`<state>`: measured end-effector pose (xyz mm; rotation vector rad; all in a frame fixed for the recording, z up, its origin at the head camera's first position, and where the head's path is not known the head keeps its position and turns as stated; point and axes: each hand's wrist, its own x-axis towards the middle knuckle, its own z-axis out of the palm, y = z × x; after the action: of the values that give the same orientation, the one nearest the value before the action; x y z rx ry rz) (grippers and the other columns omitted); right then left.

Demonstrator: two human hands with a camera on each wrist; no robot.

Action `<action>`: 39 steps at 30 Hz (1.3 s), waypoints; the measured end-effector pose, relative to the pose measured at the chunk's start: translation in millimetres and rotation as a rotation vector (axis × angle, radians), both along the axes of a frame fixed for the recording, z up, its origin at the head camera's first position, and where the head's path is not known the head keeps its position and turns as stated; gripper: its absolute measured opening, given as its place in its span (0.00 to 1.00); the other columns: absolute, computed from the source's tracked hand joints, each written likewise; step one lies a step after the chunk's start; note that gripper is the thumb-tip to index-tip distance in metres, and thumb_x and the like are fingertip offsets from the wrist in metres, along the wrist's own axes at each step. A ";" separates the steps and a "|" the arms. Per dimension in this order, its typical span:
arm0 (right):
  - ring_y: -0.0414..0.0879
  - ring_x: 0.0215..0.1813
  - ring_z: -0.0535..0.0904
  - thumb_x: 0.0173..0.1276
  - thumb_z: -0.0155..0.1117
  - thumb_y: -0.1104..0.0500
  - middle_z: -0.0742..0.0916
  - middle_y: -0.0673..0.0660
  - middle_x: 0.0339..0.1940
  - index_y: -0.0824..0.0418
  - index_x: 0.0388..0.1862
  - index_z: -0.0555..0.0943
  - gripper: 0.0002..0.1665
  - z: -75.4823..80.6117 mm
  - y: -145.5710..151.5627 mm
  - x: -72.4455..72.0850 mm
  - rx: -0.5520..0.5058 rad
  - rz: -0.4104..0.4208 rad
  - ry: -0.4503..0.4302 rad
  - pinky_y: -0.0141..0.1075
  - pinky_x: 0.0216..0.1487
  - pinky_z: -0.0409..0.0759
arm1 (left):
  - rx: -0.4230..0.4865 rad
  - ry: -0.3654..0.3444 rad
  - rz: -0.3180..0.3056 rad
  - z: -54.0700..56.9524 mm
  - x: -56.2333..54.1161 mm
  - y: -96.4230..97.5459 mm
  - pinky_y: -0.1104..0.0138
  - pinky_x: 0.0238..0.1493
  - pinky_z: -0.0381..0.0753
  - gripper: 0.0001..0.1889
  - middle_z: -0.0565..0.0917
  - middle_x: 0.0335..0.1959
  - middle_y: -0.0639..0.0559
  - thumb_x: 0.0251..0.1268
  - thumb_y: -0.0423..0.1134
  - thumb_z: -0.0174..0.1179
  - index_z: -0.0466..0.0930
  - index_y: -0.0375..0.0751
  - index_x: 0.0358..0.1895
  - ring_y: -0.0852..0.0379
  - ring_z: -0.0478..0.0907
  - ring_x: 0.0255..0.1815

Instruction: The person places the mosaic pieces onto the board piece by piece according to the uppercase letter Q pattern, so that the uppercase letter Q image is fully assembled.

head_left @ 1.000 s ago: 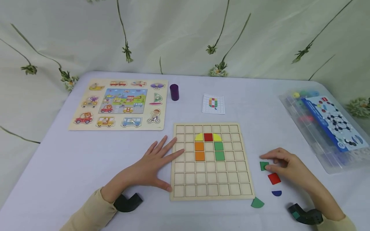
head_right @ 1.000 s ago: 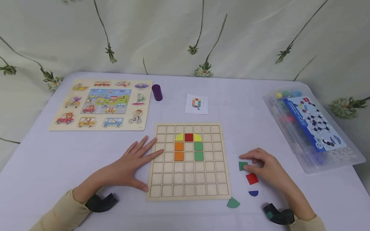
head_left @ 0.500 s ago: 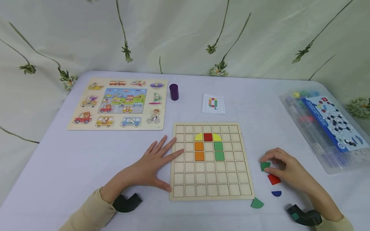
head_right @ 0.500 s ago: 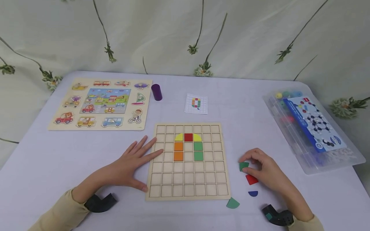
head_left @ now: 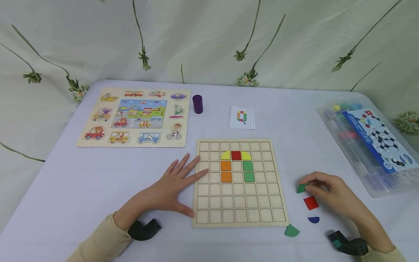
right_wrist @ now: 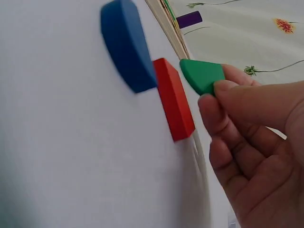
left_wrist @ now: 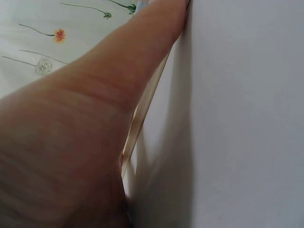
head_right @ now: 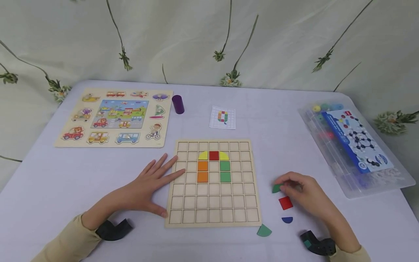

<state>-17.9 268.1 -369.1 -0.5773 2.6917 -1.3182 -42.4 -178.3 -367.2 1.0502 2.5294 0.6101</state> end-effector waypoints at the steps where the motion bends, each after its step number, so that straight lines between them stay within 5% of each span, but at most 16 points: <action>1: 0.38 0.36 0.77 0.58 0.63 0.76 0.84 0.50 0.36 0.62 0.40 0.81 0.14 2.1 -0.2 -1.5 -0.024 0.005 -0.006 0.24 0.39 0.74 | 0.001 0.003 -0.001 0.0 -0.9 0.0 0.45 0.65 0.28 0.58 0.34 0.75 0.47 0.38 0.68 0.68 0.49 0.52 0.75 0.44 0.22 0.72; 15: 0.44 0.31 0.83 0.60 0.62 0.74 0.85 0.54 0.31 0.69 0.41 0.80 0.10 43.5 -31.3 -21.0 -0.118 -0.026 0.033 0.30 0.36 0.79 | 0.029 -0.010 0.003 -6.4 7.4 -2.4 0.43 0.64 0.29 0.58 0.35 0.75 0.47 0.37 0.73 0.62 0.48 0.54 0.75 0.43 0.24 0.72; 21: 0.44 0.34 0.84 0.60 0.61 0.75 0.86 0.55 0.33 0.70 0.41 0.81 0.10 55.0 -52.5 -30.1 -0.204 0.002 0.038 0.30 0.37 0.79 | 0.026 0.019 -0.007 -7.2 2.8 -1.3 0.43 0.64 0.29 0.58 0.34 0.75 0.48 0.37 0.74 0.61 0.47 0.54 0.75 0.43 0.23 0.72; 27: 0.48 0.35 0.84 0.61 0.62 0.72 0.86 0.57 0.34 0.70 0.42 0.81 0.09 40.4 -78.9 -29.2 -0.251 0.007 -0.071 0.34 0.38 0.80 | 0.016 0.038 -0.009 -7.2 -1.2 -1.0 0.44 0.64 0.29 0.59 0.33 0.75 0.49 0.37 0.74 0.61 0.47 0.55 0.75 0.44 0.23 0.72; 33: 0.44 0.37 0.81 0.60 0.67 0.65 0.86 0.52 0.36 0.62 0.38 0.84 0.07 19.0 -96.9 -21.7 -0.180 0.016 -0.189 0.33 0.39 0.79 | 0.028 0.026 -0.008 -3.6 -2.1 -0.8 0.44 0.64 0.29 0.59 0.34 0.75 0.48 0.37 0.74 0.61 0.47 0.54 0.75 0.44 0.23 0.72; 39: 0.42 0.33 0.79 0.60 0.67 0.66 0.85 0.49 0.32 0.60 0.36 0.84 0.05 9.6 -103.8 -14.0 -0.132 0.068 -0.175 0.32 0.35 0.78 | 0.034 0.015 -0.009 -4.8 1.1 -1.3 0.44 0.64 0.29 0.59 0.34 0.75 0.48 0.37 0.73 0.63 0.48 0.54 0.75 0.44 0.23 0.72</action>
<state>-31.9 164.2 -359.5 -0.5331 2.4395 -1.4621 -41.3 -179.5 -372.0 1.0810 2.5341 0.6476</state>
